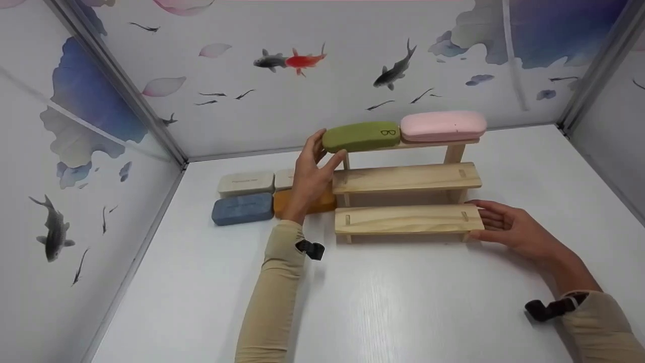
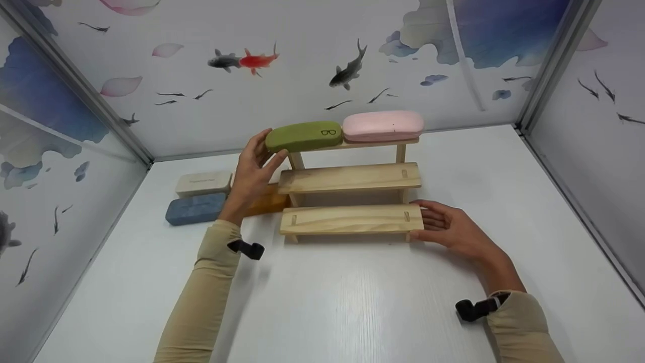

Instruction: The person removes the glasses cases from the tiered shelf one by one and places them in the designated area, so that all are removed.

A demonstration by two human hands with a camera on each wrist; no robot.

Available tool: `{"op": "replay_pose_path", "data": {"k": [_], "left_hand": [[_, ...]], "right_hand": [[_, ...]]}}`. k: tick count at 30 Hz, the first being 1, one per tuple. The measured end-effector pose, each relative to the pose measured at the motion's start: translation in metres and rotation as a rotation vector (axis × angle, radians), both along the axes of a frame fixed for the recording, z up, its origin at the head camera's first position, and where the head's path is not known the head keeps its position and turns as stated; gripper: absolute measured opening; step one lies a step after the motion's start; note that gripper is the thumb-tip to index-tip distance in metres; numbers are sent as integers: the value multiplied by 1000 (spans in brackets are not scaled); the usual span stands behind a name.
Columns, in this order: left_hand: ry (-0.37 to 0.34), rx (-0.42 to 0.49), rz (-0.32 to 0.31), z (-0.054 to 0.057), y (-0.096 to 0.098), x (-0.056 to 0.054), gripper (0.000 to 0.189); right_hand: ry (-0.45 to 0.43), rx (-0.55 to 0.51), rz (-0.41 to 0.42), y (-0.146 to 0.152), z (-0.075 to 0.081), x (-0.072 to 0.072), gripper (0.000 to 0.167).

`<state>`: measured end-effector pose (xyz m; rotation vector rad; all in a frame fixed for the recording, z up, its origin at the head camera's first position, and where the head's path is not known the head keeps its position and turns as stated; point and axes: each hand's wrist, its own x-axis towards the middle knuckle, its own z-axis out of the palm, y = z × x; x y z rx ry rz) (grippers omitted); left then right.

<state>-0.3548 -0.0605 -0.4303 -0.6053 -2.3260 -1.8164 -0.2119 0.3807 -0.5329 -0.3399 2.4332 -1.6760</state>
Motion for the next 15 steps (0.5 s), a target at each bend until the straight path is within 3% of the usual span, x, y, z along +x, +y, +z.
{"op": "replay_pose_path", "data": {"k": [15], "left_hand": [[108,68,37,-7,-6,6,64]], "right_hand": [[-21,14,-18,-1,1,0,80]]}}
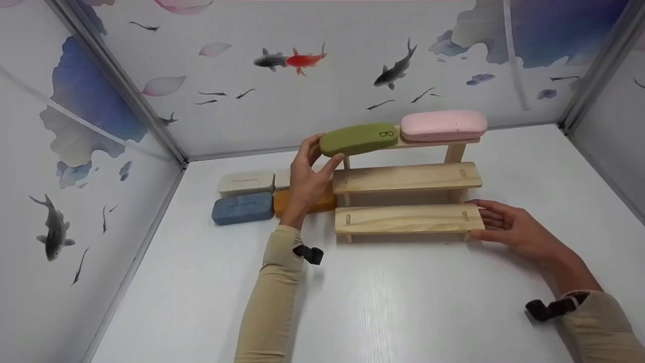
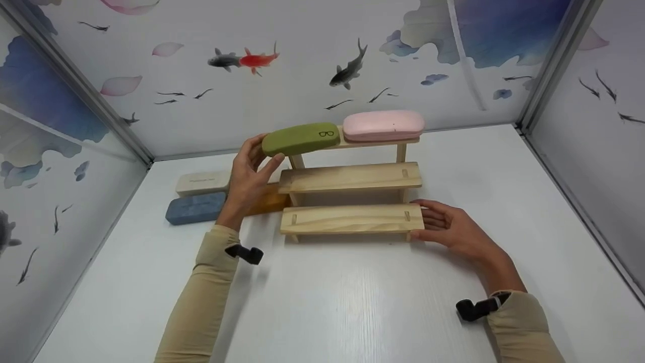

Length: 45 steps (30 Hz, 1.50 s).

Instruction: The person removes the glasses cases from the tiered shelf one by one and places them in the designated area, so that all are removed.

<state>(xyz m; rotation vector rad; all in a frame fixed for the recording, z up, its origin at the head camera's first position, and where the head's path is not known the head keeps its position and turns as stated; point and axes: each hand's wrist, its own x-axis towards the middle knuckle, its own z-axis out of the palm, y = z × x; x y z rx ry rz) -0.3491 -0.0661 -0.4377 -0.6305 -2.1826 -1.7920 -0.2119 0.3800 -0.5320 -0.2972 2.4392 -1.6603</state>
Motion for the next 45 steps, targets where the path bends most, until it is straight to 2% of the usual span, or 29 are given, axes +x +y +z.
{"op": "replay_pose_path", "data": {"k": [9,17,30,37,45], "left_hand": [[38,11,12,-4,-12,8,63],[63,18,20,-8,-23,15,62],[19,111,15,-15,-40,25,58],[17,108,48,-14,-54,31,57],[12,137,55,-18,-73,36,56]], "right_hand": [[38,-49,33,0,0,0,77],[43,-46,47,2,-2,-2,76],[22,-13,18,2,-2,-3,79],[28,-5,19,0,0,-2,78],[33,-29,16,-1,0,-1,77]]}}
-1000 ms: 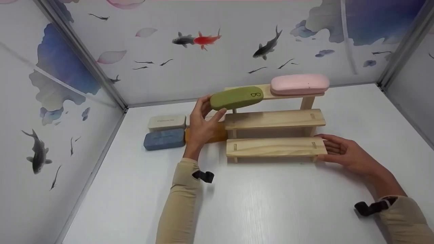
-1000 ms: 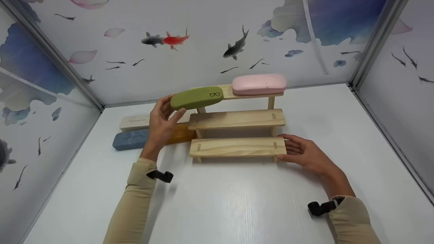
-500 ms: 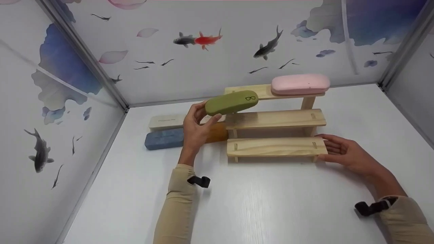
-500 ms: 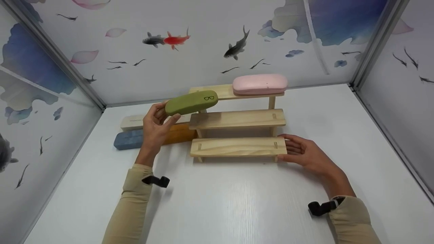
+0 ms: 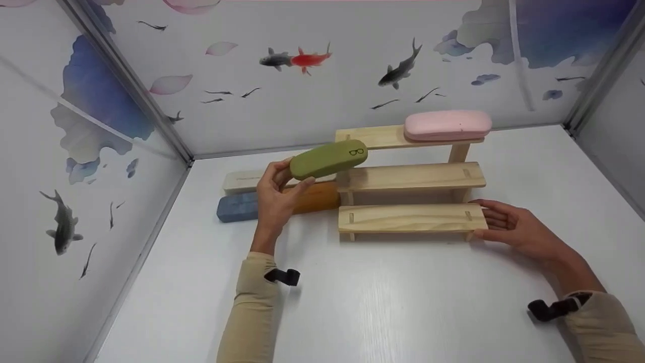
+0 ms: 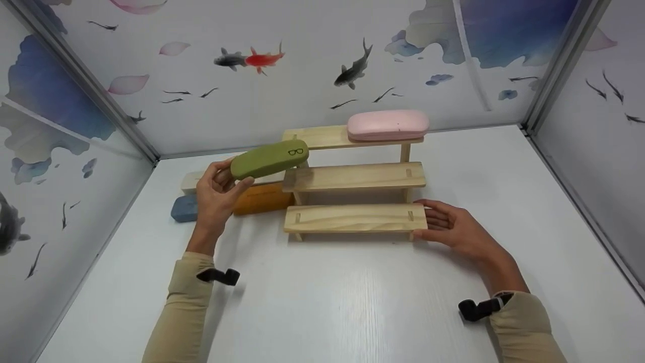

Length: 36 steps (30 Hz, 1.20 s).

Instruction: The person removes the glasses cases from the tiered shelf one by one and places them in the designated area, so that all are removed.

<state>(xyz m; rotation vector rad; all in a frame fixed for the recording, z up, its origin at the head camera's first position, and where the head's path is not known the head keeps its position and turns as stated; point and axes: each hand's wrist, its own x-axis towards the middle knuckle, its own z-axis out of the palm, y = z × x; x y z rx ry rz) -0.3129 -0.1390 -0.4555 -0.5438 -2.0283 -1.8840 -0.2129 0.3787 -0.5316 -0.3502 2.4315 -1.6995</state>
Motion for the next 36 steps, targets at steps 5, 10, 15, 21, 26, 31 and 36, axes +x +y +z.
{"op": "replay_pose_path", "data": {"k": [5,10,15,21,26,31,36], "left_hand": [[-24,26,9,-3,-13,4,57],[-44,37,19,-6,-27,7,58],[-70,25,31,-10,-42,11,60],[-95,4,58,-14,-58,16,58],[-107,-24,64,-18,-67,19,58],[-128,-68,63,-23,-74,22,61],[-135,-134,63,-27,-81,26,62]], "right_hand": [[2,1,4,2,-2,-1,78],[5,5,6,2,-1,-1,78],[12,-15,10,0,0,-1,76],[-4,-11,9,2,-1,0,77],[-12,-15,5,3,-1,0,75],[-4,-19,12,3,-2,0,76],[-2,-17,16,2,-2,0,77]]}}
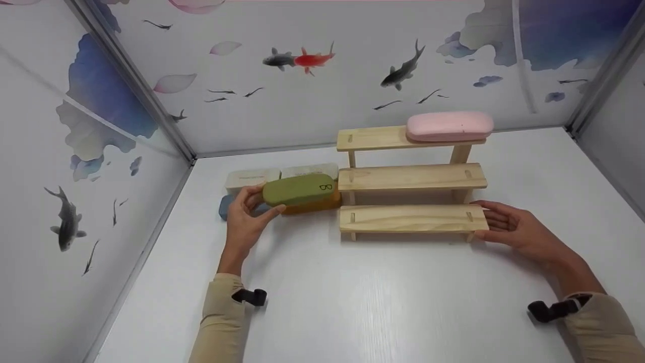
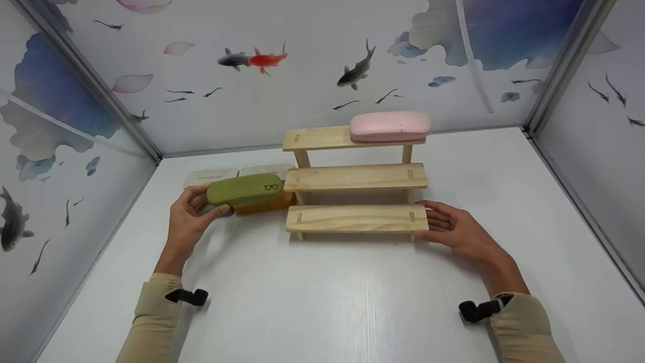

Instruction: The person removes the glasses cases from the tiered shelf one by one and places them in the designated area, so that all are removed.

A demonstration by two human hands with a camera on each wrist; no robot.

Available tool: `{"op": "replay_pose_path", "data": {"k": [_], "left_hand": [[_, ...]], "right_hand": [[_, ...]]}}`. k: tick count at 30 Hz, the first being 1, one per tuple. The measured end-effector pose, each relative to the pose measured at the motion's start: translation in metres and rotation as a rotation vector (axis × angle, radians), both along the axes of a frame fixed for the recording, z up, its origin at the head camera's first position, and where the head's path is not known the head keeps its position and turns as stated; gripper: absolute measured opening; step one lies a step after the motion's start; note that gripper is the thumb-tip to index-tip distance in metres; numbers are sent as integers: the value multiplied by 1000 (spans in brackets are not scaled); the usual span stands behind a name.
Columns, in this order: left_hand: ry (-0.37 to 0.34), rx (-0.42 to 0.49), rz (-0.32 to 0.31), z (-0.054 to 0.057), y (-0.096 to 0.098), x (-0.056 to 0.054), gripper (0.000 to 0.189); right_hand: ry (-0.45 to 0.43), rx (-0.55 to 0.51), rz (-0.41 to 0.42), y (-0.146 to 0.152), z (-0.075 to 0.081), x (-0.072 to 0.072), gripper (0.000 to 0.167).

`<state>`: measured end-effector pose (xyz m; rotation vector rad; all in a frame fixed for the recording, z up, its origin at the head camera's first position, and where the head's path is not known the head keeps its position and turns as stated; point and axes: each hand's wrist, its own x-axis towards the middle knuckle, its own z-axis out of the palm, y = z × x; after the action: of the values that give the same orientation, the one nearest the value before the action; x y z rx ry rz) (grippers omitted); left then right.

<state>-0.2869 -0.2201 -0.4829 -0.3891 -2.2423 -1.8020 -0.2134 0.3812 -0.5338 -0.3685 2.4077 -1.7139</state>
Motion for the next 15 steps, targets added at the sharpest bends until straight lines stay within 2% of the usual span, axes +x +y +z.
{"op": "replay_pose_path", "data": {"k": [15], "left_hand": [[-119,-130,-74,-20,-12,10,61]], "right_hand": [[4,27,-6,-2,2,1,76]]}}
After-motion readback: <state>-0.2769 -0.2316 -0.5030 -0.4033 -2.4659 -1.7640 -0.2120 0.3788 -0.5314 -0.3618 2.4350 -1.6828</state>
